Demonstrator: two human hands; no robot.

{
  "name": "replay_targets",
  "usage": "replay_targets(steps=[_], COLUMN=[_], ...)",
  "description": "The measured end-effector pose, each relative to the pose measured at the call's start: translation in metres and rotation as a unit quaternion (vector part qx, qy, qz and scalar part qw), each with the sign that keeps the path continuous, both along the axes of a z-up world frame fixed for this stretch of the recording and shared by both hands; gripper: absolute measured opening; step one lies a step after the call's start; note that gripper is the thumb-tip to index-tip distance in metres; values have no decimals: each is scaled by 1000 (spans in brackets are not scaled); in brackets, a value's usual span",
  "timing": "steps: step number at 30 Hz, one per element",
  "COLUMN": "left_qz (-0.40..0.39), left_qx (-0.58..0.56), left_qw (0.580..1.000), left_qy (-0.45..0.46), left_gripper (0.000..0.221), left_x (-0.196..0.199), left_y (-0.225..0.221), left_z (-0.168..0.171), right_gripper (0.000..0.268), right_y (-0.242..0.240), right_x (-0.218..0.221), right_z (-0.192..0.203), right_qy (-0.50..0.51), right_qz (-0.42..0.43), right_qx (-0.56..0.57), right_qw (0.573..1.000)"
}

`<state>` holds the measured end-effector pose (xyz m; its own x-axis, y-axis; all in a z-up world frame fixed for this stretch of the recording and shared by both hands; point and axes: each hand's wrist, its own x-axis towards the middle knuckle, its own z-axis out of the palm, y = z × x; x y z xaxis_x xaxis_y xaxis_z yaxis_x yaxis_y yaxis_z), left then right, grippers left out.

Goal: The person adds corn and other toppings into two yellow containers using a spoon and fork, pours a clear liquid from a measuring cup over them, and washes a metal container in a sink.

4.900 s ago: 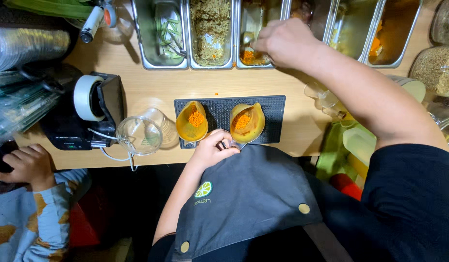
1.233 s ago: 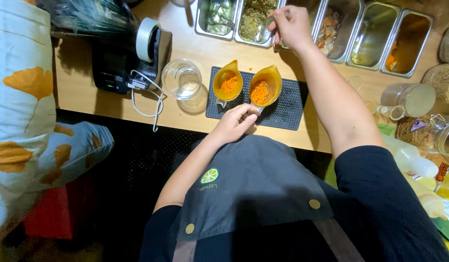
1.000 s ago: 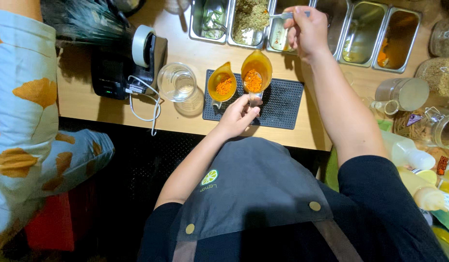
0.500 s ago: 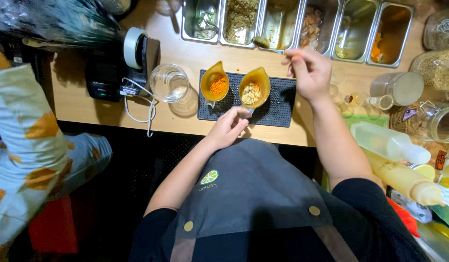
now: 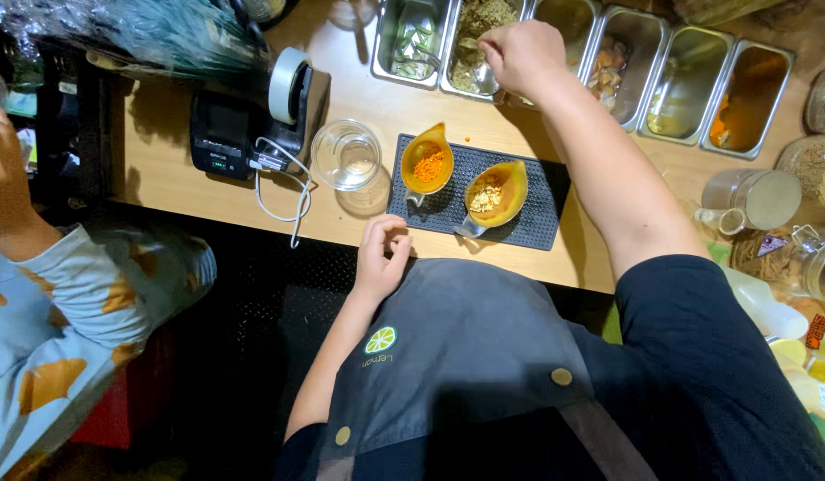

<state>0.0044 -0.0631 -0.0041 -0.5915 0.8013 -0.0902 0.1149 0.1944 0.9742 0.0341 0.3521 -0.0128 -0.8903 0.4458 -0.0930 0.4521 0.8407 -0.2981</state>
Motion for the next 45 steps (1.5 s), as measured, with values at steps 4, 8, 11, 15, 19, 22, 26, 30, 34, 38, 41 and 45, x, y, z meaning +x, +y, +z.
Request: replay_targets(steps=[4,8,11,15,19,22,26,30,34,38,41,45], left_qz=[1,-15,-23,-35,-44,-46,-43,-43,-41,-50,-55,-47], left_qx=[60,59,48,40,15,15,55,71,74,83,46,55], left_qw=[997,991,992,990,993,992,990,990,985,983,983,983], left_qy=[-53,-118,-119,-133,-111,-115,-123,-114,-152,-158,-170,-166], left_gripper=[47,51,46,35,25,16,10,10,12,15,17,17], left_x=[-3,-7,-10,-16,-24,-26,-24,-26,-29,-34,-40,-41], left_y=[14,24,30,40,46,53,63,80,103,130,143,141], left_z=[-5,-10,-17,-24,-16,-14,-20,-23,-22,-12,1,9], right_gripper=[23,24,24,23,25,25,25,27,26,25,26,27], right_y=[-5,-2,2,11,3,-21,-15,5,18,-4,-54,-92], right_x=[-5,-7,-6,-1,17,35,35,36,56,80,97,106], right_z=[-7,-9,-3,8,23,21,0,-20,-6,45,76,94], right_qy=[-19,13,-40,-14,-1,40,102,177,297,352,341,282], right_qz=[-29,-31,-10,-33,-10,61,35,-201,-264,-208,-72,117], right_qx=[-52,-88,-147,-202,-197,-133,-144,-389,-499,-507,-314,-32], right_qw=[998,996,988,979,980,988,984,881,770,759,883,952])
